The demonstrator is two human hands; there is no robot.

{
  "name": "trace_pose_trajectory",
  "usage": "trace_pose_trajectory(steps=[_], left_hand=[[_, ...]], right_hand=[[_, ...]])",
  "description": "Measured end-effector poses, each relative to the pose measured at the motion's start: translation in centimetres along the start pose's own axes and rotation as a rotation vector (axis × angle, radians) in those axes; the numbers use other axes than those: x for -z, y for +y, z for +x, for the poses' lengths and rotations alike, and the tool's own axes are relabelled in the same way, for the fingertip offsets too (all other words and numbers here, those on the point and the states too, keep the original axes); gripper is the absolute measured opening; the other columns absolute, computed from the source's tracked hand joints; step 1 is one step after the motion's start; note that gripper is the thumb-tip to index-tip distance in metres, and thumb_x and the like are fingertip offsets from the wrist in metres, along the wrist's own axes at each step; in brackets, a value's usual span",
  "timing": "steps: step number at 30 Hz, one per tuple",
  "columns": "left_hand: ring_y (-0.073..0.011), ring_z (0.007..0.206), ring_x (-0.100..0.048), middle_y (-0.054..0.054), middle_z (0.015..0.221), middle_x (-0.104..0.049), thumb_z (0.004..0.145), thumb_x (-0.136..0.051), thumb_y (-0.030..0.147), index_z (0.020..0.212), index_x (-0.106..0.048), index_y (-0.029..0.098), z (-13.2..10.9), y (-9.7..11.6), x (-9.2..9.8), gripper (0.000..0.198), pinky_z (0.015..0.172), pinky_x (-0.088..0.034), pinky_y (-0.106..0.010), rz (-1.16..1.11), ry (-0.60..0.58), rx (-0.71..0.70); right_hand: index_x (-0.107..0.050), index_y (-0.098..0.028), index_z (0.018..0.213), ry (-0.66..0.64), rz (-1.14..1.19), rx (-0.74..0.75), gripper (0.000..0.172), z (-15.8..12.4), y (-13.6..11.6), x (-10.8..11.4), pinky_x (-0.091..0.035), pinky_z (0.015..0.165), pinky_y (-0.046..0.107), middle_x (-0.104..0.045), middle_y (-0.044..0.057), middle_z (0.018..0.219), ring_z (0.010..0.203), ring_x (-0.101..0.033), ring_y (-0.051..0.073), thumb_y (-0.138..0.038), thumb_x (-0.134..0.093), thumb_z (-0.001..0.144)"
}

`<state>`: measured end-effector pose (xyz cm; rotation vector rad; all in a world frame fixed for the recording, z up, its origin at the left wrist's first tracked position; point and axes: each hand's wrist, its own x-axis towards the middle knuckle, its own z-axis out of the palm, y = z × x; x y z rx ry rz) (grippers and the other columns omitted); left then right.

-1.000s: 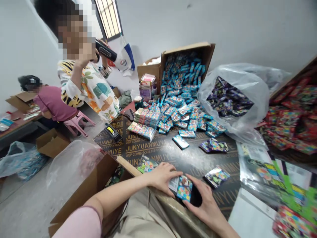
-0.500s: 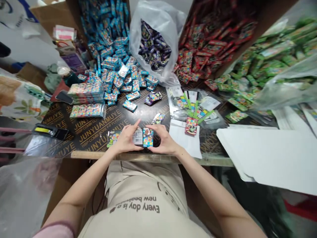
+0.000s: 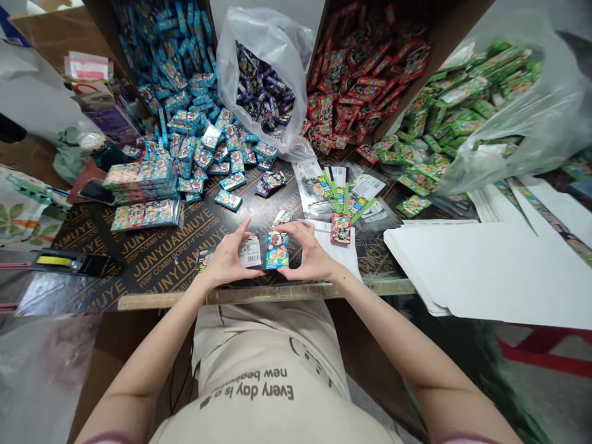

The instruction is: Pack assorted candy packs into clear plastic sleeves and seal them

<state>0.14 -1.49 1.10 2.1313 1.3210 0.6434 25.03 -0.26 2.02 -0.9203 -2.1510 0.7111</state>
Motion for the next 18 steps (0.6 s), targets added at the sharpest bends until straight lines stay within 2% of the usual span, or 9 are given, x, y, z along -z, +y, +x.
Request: trace_pose_trajectory(steps=[2,5,7,13,15,18], left_hand=[[-0.0298,0.113,-0.059,-0.011,0.124,-0.061,0.056,-0.086,0.044,0.154,-0.008,0.024,-0.1,-0.1,0.2,0.127,0.099,-0.043,-0.045,-0.020,0.018,0.015],[-0.0292,0.115,-0.058,-0.011,0.127,-0.060,0.057,-0.085,0.045,0.154,-0.006,0.025,-0.4,0.0,0.2,0.127,0.100,-0.043,-0.045,-0.076,-0.001,-0.020],[-0.0286,0.115,-0.058,-0.011,0.127,-0.059,0.058,-0.085,0.044,0.154,-0.005,0.025,-0.6,0.1,0.1,0.126,0.102,-0.042,-0.044,-0.113,-0.016,-0.046],[-0.0296,0.121,-0.054,-0.011,0.131,-0.057,0.061,-0.083,0.045,0.154,-0.004,0.026,-0.9,0.6,-0.6,0.124,0.105,-0.040,-0.046,-0.082,0.013,-0.132],[-0.0300,0.122,-0.054,-0.011,0.131,-0.056,0.061,-0.083,0.045,0.154,-0.004,0.026,-0.9,0.6,-0.8,0.123,0.105,-0.040,-0.046,-0.067,0.035,-0.149],[-0.0301,0.118,-0.057,-0.012,0.129,-0.058,0.059,-0.083,0.046,0.154,-0.007,0.025,-1.0,0.3,-1.0,0.124,0.103,-0.042,-0.046,-0.057,0.102,-0.078]], right_hand=[[-0.045,-0.022,0.130,0.001,0.069,-0.012,0.073,0.3,0.1,0.8,-0.029,0.105,0.048,-0.059,0.010,0.123,0.114,-0.054,0.029,-0.036,-0.070,0.062],[-0.045,-0.022,0.131,-0.100,0.121,-0.005,0.074,0.7,-0.1,1.3,-0.032,0.104,0.046,-0.058,0.010,0.126,0.116,-0.054,0.029,-0.036,-0.071,0.063],[-0.046,-0.023,0.129,-0.152,0.073,0.008,0.073,0.9,-0.7,1.2,-0.029,0.105,0.048,-0.059,0.010,0.126,0.117,-0.053,0.030,-0.034,-0.070,0.062],[-0.048,-0.022,0.130,-0.197,-0.133,0.038,0.070,1.1,-2.6,0.4,-0.026,0.103,0.049,-0.062,0.011,0.120,0.114,-0.055,0.031,-0.034,-0.069,0.064],[-0.045,-0.023,0.134,-0.179,-0.129,0.042,0.071,0.9,-2.6,0.1,-0.026,0.103,0.047,-0.062,0.011,0.123,0.114,-0.055,0.030,-0.038,-0.069,0.069],[-0.040,-0.024,0.140,-0.054,-0.117,0.001,0.081,0.1,-2.3,-0.6,-0.026,0.104,0.047,-0.058,0.013,0.132,0.120,-0.052,0.032,-0.053,-0.072,0.071]])
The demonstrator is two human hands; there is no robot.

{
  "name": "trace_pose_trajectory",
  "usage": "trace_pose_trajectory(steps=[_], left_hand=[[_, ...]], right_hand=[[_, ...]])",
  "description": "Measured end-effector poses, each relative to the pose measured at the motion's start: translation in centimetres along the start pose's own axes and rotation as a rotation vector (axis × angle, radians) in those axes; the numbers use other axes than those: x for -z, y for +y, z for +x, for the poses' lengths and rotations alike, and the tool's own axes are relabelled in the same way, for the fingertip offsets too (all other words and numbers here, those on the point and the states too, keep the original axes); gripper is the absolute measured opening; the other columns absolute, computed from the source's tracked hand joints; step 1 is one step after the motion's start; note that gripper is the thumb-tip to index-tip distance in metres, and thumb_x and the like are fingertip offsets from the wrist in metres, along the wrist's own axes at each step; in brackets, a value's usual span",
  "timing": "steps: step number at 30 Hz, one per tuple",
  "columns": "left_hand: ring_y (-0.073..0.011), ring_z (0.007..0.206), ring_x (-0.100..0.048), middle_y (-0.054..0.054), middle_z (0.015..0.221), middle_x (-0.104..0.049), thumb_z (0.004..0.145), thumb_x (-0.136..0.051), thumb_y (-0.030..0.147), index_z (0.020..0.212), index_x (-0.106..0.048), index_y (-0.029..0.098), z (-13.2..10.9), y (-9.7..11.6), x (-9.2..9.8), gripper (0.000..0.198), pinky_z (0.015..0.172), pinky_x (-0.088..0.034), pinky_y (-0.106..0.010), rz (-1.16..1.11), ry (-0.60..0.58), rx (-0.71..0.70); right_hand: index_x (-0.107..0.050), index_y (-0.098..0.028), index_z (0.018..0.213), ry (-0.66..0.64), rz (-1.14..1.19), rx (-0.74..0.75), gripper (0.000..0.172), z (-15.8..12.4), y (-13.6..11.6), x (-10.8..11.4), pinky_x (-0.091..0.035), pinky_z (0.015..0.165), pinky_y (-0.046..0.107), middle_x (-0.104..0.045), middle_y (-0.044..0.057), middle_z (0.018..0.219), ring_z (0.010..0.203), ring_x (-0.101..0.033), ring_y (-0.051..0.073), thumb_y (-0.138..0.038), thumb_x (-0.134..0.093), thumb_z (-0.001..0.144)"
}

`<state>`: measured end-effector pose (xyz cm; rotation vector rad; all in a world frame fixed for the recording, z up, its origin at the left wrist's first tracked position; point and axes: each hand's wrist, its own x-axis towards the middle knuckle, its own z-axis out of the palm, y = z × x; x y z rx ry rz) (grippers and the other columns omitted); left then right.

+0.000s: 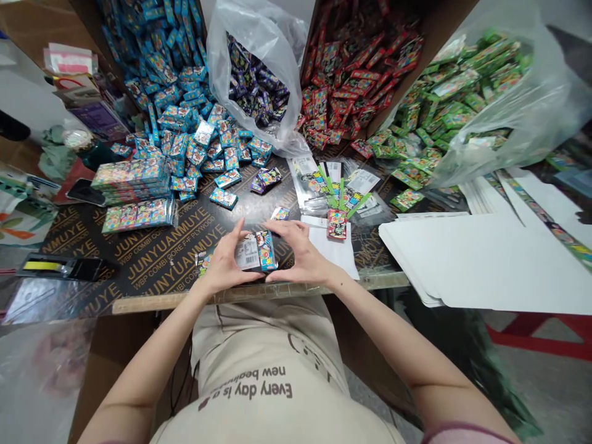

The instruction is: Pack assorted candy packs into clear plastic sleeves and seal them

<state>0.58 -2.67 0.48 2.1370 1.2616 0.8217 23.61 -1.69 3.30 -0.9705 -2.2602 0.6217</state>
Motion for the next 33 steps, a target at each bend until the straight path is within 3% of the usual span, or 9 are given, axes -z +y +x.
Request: trace_pose_trajectory(steps=[8,11,13,15,18,21,24,28,33], left_hand=[[-0.0290,0.113,-0.058,-0.011,0.127,-0.059,0.059,-0.084,0.047,0.154,-0.007,0.024,0.2,-0.7,-0.6,0.124,0.099,-0.043,-0.044,0.066,0.010,0.049],[-0.0301,0.114,-0.057,-0.013,0.127,-0.058,0.061,-0.084,0.042,0.154,-0.008,0.022,0.5,-1.4,-1.4,0.122,0.098,-0.043,-0.045,0.162,-0.045,0.060],[-0.0316,0.115,-0.055,-0.014,0.125,-0.059,0.061,-0.084,0.040,0.153,-0.015,0.021,0.7,-1.8,-2.0,0.116,0.099,-0.042,-0.048,0.233,-0.125,0.056],[-0.0327,0.118,-0.054,-0.014,0.125,-0.059,0.061,-0.084,0.041,0.150,-0.026,0.021,0.8,-1.9,-2.6,0.109,0.105,-0.036,-0.053,0.279,-0.179,0.062],[-0.0333,0.124,-0.050,-0.014,0.132,-0.056,0.061,-0.082,0.049,0.143,-0.040,0.021,1.0,-1.4,-2.8,0.096,0.112,-0.026,-0.059,0.181,-0.060,0.129],[-0.0288,0.117,-0.057,-0.014,0.127,-0.061,0.069,-0.076,0.049,0.135,-0.049,0.019,1.4,-0.5,-2.7,0.077,0.104,-0.042,-0.049,-0.247,0.151,0.293],[-0.0197,0.085,-0.068,-0.009,0.098,-0.069,0.069,-0.077,0.042,0.128,-0.053,0.015,1.8,0.5,-2.6,0.070,0.081,-0.054,-0.036,-0.708,0.164,0.460],[-0.0146,0.071,-0.067,-0.002,0.083,-0.069,0.061,-0.083,0.029,0.125,-0.053,0.016,1.8,1.6,-2.6,0.071,0.072,-0.054,-0.028,-0.850,0.082,0.500],[-0.0168,0.076,-0.069,-0.004,0.089,-0.072,0.069,-0.078,0.027,0.129,-0.047,0.019,1.2,2.6,-3.1,0.068,0.072,-0.054,-0.029,-0.838,-0.046,0.444]], right_hand=[[-0.040,-0.027,0.141,0.044,0.049,-0.050,0.058,-0.4,1.4,-2.4,-0.024,0.107,0.051,-0.059,0.010,0.132,0.121,-0.053,0.028,-0.047,-0.057,0.089],[-0.036,-0.024,0.145,0.189,-0.116,-0.273,0.086,1.3,5.6,-2.2,-0.025,0.105,0.057,-0.044,0.017,0.146,0.132,-0.040,0.039,-0.054,-0.072,0.073],[-0.031,-0.021,0.149,0.084,-0.205,-0.363,0.108,2.4,8.2,-2.0,-0.023,0.104,0.062,-0.037,0.021,0.149,0.136,-0.032,0.045,-0.054,-0.081,0.059],[-0.029,-0.020,0.149,-0.054,-0.232,-0.362,0.107,3.0,9.5,-1.9,-0.022,0.103,0.063,-0.046,0.022,0.143,0.131,-0.039,0.044,-0.044,-0.081,0.059],[-0.029,-0.020,0.149,-0.060,-0.175,-0.233,0.094,2.9,8.1,-2.0,-0.030,0.102,0.054,-0.056,0.017,0.133,0.120,-0.051,0.036,-0.032,-0.072,0.066],[-0.029,-0.023,0.149,-0.010,-0.073,-0.079,0.091,2.0,4.3,-1.9,-0.035,0.100,0.048,-0.053,0.014,0.138,0.121,-0.051,0.032,-0.029,-0.069,0.068],[-0.037,-0.025,0.146,-0.032,0.058,-0.007,0.085,0.9,1.3,-1.7,-0.035,0.102,0.050,-0.055,0.012,0.136,0.122,-0.050,0.031,-0.031,-0.073,0.069],[-0.054,-0.023,0.133,0.136,0.418,-0.257,0.066,-0.1,0.8,-1.8,-0.047,0.094,0.044,-0.064,0.011,0.124,0.111,-0.060,0.027,-0.046,-0.073,0.074],[-0.076,-0.020,0.082,0.262,0.633,-0.575,0.027,-1.2,1.4,-2.6,-0.053,0.070,0.034,-0.075,0.005,0.079,0.073,-0.068,0.021,-0.046,-0.074,0.073]])
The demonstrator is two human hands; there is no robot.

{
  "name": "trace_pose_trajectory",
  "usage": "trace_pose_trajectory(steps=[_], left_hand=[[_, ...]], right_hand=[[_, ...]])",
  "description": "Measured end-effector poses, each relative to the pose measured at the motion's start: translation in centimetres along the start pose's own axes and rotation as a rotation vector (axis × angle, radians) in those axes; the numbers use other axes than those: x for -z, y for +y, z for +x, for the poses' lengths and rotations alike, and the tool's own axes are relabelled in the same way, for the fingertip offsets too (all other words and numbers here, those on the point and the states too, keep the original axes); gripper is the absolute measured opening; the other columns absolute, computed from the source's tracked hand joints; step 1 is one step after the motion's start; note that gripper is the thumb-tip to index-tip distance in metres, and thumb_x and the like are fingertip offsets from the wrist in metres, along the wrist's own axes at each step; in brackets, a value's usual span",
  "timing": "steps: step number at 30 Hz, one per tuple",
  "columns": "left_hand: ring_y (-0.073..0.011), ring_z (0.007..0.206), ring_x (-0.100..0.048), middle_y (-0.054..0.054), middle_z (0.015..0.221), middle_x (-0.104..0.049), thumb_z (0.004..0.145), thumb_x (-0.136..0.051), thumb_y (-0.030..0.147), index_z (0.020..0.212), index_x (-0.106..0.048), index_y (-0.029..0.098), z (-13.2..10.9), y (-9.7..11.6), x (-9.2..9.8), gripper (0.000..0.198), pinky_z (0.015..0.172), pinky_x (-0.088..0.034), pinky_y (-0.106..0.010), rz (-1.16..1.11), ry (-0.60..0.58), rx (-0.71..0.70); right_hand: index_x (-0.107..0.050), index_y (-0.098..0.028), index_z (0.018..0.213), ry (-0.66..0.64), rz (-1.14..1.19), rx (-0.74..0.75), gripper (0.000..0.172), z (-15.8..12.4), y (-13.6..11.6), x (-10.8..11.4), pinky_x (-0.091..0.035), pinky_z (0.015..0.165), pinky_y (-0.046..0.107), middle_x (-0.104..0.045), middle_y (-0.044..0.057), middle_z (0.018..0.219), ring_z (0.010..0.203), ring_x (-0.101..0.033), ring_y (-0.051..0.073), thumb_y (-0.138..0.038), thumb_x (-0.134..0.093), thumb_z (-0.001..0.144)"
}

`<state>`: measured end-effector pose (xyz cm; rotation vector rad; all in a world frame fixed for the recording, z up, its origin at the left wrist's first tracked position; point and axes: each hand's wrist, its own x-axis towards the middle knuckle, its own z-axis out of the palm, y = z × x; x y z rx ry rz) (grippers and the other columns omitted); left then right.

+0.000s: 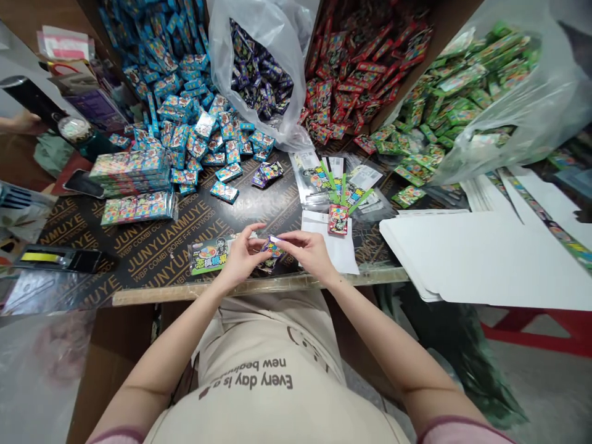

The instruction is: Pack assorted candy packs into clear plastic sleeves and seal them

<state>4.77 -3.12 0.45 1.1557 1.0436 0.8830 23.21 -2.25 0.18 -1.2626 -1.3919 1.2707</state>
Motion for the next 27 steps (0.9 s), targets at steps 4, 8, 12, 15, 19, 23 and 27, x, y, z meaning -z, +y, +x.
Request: trace_pose_trajectory(steps=[4,8,12,15,19,23,27], left_hand=[[-0.0173,0.083,-0.068,-0.006,0.096,-0.070,0.077,-0.072,0.028,0.132,-0.049,0.021,-0.4,-1.5,-0.8,0.060,0.073,-0.055,-0.029,0.111,-0.044,-0.095],[-0.0173,0.089,-0.067,-0.007,0.100,-0.069,0.081,-0.068,0.030,0.125,-0.056,0.019,-1.0,-3.3,-1.7,0.047,0.078,-0.056,-0.030,0.155,-0.014,-0.194],[-0.0161,0.085,-0.068,-0.007,0.100,-0.070,0.078,-0.072,0.032,0.112,-0.063,0.018,-1.4,-2.8,-2.1,0.038,0.077,-0.057,-0.028,0.213,0.069,-0.250],[-0.0146,0.076,-0.068,-0.005,0.086,-0.071,0.080,-0.070,0.034,0.091,-0.068,0.015,-1.2,-1.3,-1.8,0.021,0.069,-0.057,-0.025,0.254,0.103,-0.253],[-0.0131,0.069,-0.066,-0.004,0.076,-0.070,0.086,-0.063,0.026,0.084,-0.069,0.016,-0.7,-0.3,-1.0,0.012,0.064,-0.054,-0.023,0.460,0.071,-0.418],[-0.0149,0.080,-0.066,-0.008,0.089,-0.070,0.090,-0.058,0.024,0.091,-0.069,0.016,-1.2,-1.1,0.2,0.013,0.072,-0.054,-0.027,0.700,0.002,-0.688],[-0.0202,0.098,-0.066,-0.013,0.109,-0.068,0.088,-0.062,0.026,0.110,-0.065,0.018,-1.9,-1.8,1.2,0.025,0.085,-0.054,-0.035,0.763,-0.035,-0.653]], right_hand=[[-0.076,-0.019,0.074,0.055,0.083,-0.050,0.025,-0.7,0.7,0.1,-0.051,0.060,0.030,-0.073,0.003,0.069,0.061,-0.065,0.017,-0.043,-0.077,0.069],[-0.076,-0.018,0.074,0.060,-0.027,0.038,0.022,-1.4,0.9,0.5,-0.050,0.059,0.028,-0.074,0.003,0.069,0.062,-0.065,0.017,-0.040,-0.072,0.077],[-0.077,-0.020,0.079,0.020,-0.245,0.279,0.015,-1.9,0.7,0.7,-0.052,0.065,0.029,-0.075,0.004,0.076,0.067,-0.068,0.017,-0.030,-0.066,0.084],[-0.076,-0.021,0.088,0.022,-0.315,0.409,0.015,-2.4,0.8,0.4,-0.056,0.069,0.030,-0.076,0.005,0.084,0.073,-0.071,0.018,-0.026,-0.062,0.088],[-0.074,-0.023,0.098,0.131,-0.338,0.457,0.017,-3.5,1.7,-0.1,-0.058,0.078,0.034,-0.076,0.005,0.091,0.081,-0.072,0.019,-0.025,-0.058,0.091],[-0.070,-0.023,0.107,0.012,-0.316,0.474,0.021,-4.5,2.8,-0.6,-0.055,0.093,0.040,-0.071,0.009,0.114,0.106,-0.067,0.023,-0.028,-0.061,0.089],[-0.065,-0.022,0.111,-0.025,-0.130,0.249,0.025,-4.2,3.4,-1.3,-0.058,0.083,0.037,-0.069,0.008,0.110,0.095,-0.068,0.021,-0.032,-0.061,0.088]])
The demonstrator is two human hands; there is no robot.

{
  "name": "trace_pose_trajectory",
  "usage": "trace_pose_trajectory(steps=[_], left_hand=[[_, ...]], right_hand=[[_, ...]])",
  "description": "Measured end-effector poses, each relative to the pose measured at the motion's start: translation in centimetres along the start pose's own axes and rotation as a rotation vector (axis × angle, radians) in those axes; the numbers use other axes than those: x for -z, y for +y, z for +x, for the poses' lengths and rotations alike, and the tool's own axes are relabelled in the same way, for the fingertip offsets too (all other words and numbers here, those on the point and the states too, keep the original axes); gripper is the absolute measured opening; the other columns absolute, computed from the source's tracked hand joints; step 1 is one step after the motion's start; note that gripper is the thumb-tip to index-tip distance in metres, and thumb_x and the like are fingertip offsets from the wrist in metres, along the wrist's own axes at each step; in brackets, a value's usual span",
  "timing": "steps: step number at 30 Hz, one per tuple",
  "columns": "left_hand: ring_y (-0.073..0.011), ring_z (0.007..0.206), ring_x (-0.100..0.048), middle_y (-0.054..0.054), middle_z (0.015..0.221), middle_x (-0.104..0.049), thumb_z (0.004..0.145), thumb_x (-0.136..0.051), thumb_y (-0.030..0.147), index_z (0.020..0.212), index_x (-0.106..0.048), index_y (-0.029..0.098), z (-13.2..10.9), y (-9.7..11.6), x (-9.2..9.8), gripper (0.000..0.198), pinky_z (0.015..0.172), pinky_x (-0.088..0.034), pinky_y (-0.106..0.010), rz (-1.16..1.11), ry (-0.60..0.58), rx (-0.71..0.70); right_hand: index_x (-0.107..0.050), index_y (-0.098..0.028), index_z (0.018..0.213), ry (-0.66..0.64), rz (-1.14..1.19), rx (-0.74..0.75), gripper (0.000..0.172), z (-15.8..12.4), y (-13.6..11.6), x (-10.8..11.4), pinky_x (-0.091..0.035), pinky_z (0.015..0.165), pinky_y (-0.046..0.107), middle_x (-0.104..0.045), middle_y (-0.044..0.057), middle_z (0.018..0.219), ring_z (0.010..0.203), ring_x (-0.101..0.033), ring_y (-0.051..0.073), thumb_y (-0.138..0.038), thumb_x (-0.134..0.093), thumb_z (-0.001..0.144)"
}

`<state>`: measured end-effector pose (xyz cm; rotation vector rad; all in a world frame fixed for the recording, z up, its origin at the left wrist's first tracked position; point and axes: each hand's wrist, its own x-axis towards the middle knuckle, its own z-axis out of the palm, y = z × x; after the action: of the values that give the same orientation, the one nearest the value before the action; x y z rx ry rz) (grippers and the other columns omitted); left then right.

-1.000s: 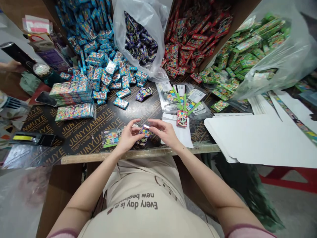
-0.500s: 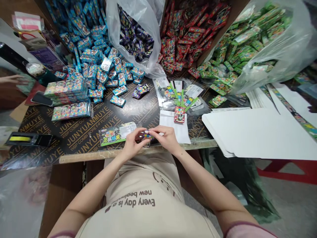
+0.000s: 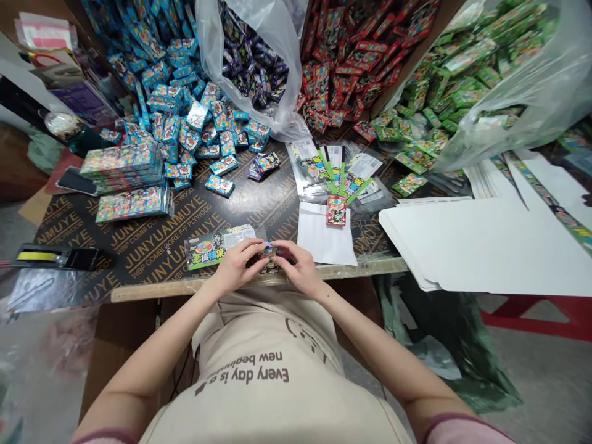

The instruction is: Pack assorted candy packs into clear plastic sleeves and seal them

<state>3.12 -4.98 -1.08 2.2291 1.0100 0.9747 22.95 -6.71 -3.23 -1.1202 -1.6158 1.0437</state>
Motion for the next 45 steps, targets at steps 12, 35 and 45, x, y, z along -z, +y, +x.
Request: trace_pose_trajectory(steps=[12,35,45], left_hand=[[-0.0077,0.060,-0.061,0.004,0.070,-0.065,0.058,-0.086,0.031,0.111,-0.058,0.015,3.0,1.2,-0.3,0.063,0.059,-0.048,-0.018,-1.031,0.587,0.861],[-0.0326,0.118,-0.050,-0.013,0.126,-0.056,0.060,-0.082,0.034,0.151,-0.026,0.022,0.0,-3.6,3.0,0.107,0.106,-0.033,-0.051,0.379,-0.306,0.310],[-0.0288,0.120,-0.050,-0.009,0.130,-0.055,0.058,-0.084,0.030,0.154,-0.007,0.027,0.5,-1.9,3.4,0.122,0.108,-0.033,-0.046,0.075,-0.240,0.288]], right_hand=[[-0.068,-0.027,0.111,0.235,0.152,-0.087,0.027,1.9,-2.5,-0.5,-0.058,0.075,0.036,-0.066,0.005,0.103,0.087,-0.065,0.019,-0.036,-0.065,0.086],[-0.048,-0.027,0.134,-0.056,-0.606,0.145,0.080,3.2,0.1,2.6,-0.021,0.107,0.052,-0.060,0.010,0.120,0.115,-0.053,0.033,-0.047,-0.079,0.063],[-0.032,-0.029,0.145,-0.259,-0.371,0.205,0.108,4.2,-0.5,4.0,-0.020,0.111,0.051,-0.058,0.011,0.133,0.115,-0.058,0.029,-0.062,-0.082,0.055]])
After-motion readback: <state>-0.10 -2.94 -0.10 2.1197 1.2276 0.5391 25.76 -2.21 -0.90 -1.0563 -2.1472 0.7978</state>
